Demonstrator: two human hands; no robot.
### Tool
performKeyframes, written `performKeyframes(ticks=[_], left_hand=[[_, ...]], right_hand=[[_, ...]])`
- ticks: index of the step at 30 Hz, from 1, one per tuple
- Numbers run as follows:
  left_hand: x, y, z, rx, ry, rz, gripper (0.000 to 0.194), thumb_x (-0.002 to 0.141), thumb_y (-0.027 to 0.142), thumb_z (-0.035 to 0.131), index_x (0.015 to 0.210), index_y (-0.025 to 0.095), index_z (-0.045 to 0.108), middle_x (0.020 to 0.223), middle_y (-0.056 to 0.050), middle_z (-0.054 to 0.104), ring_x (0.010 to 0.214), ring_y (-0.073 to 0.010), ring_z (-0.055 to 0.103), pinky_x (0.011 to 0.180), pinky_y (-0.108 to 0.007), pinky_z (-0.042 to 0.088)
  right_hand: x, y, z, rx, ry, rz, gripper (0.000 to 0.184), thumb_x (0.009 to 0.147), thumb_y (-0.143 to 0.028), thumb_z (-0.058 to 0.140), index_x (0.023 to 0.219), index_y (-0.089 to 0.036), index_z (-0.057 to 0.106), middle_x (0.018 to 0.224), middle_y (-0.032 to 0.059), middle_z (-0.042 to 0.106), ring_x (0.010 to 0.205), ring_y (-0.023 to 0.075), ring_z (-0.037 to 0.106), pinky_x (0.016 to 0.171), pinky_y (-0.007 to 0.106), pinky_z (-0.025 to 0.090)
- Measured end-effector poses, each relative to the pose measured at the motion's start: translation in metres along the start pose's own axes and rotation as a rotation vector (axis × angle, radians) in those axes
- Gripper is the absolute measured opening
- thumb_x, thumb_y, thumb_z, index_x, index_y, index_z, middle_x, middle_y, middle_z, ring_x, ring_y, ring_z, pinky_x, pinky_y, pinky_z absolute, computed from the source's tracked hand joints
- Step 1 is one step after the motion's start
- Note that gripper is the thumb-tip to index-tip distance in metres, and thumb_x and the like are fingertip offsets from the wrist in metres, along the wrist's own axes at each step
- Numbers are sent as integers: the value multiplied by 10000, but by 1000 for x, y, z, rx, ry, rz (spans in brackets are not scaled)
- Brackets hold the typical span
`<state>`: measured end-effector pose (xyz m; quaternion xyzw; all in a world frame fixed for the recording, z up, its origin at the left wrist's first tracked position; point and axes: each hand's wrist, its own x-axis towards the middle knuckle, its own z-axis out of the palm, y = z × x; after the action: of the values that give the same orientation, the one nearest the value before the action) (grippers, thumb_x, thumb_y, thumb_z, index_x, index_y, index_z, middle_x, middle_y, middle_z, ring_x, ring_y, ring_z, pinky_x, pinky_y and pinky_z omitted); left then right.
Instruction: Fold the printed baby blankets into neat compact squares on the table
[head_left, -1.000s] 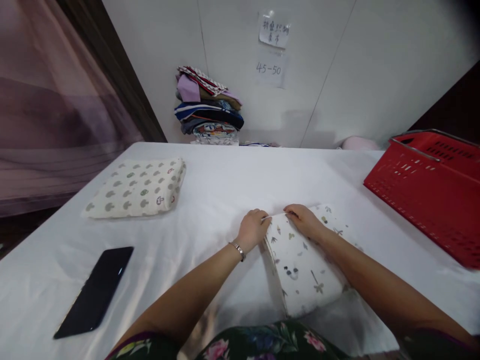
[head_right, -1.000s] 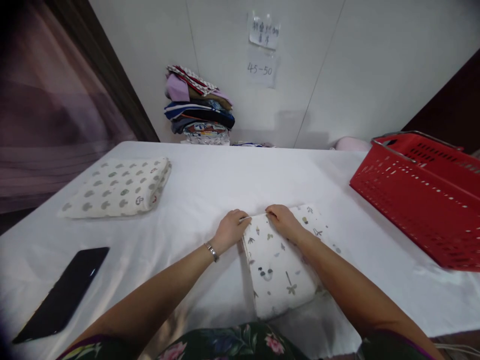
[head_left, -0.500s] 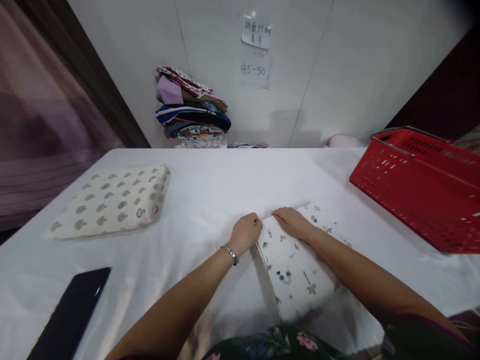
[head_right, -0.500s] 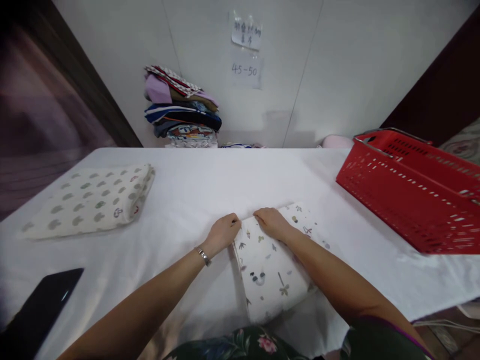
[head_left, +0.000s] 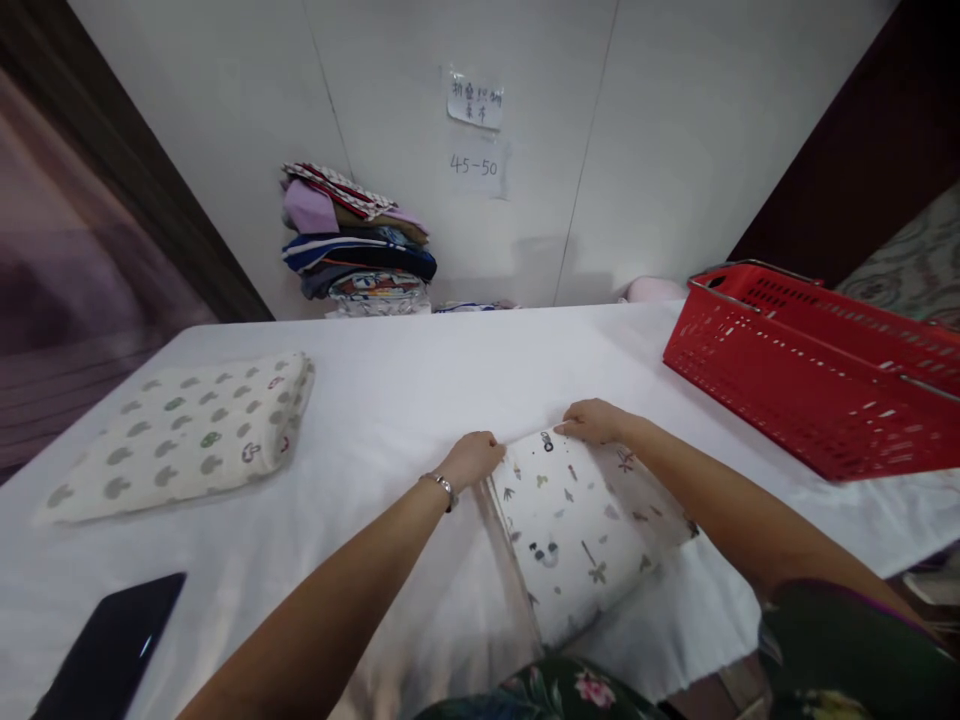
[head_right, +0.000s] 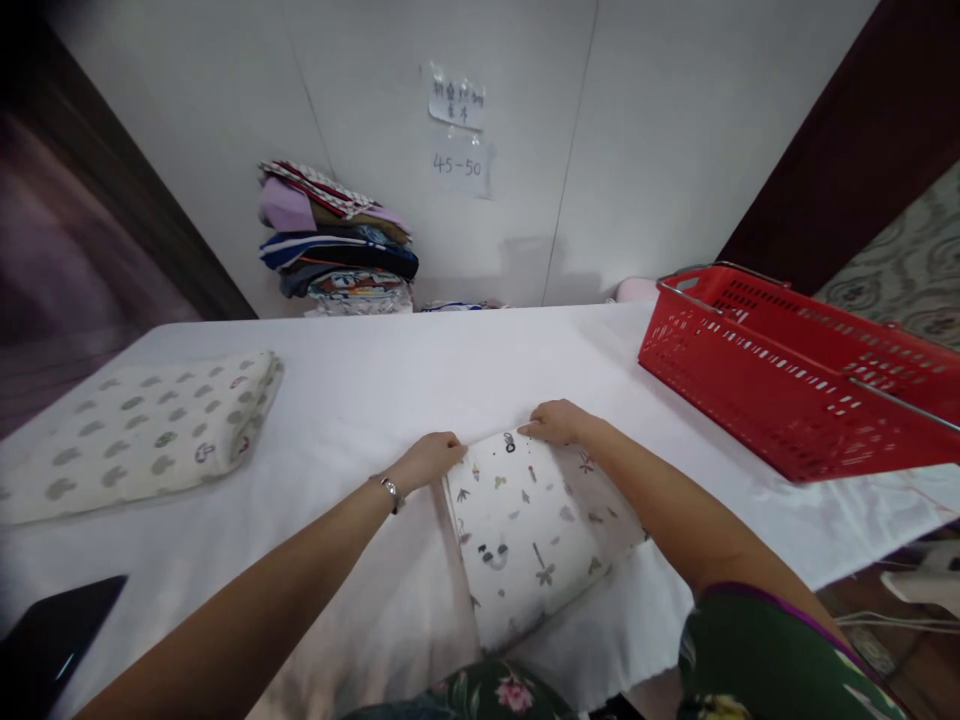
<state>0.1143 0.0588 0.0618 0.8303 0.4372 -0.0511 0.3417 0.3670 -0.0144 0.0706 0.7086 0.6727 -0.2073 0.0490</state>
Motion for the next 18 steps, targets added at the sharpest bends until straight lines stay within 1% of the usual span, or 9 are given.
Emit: performKeyframes(ticks=[2,5,8,10,13,15,18], left_hand=[[3,2,-4,6,-34,-4,220,745,318,453,787,175,614,972,-108,672,901,-234,599,717,-296,430],[6,5,-10,6,-100,-10,218,727,332,457,755,174,605,945,-106,676,834,-226,609,665,-290,439],[11,6,-14,-4,-161,-36,251,721,372,462,780,172,603,942,-102,674,757,-216,612,601,-290,440],[14,6,-15,-8,-188,-61,300,715,423,479,821,174,607,961,-100,670,750,-216,610,591,-292,440],[14,6,-17,-6,-210,-90,452,698,573,486,880,180,612,1018,-106,659,830,-241,605,645,-312,449],[11,7,-19,16,-221,-78,548,683,667,455,878,181,616,1043,-118,653,894,-267,594,699,-333,447],[5,12,-20,88,-257,-20,570,708,687,404,829,175,624,1018,-131,660,917,-283,592,753,-351,434]], right_hand=[[4,10,-4,13,-47,46,561,758,-692,428,963,-230,672,1057,89,656,982,266,585,792,312,427],[14,18,-5,49,-102,67,573,693,-726,484,925,-234,664,990,85,663,910,264,600,753,328,433],[23,19,-5,68,-144,92,562,634,-737,538,852,-233,657,951,84,663,875,270,603,713,340,436],[26,19,-6,83,-166,101,551,615,-735,558,816,-232,656,943,86,664,873,275,602,699,345,438],[24,23,-11,115,-185,91,531,611,-711,579,822,-232,667,970,83,664,899,280,597,722,353,440],[21,29,-16,132,-204,91,531,607,-690,600,865,-233,679,1004,81,663,932,283,592,750,356,441],[19,35,-21,165,-262,104,557,578,-660,646,929,-229,680,1035,78,661,956,279,591,762,346,451]])
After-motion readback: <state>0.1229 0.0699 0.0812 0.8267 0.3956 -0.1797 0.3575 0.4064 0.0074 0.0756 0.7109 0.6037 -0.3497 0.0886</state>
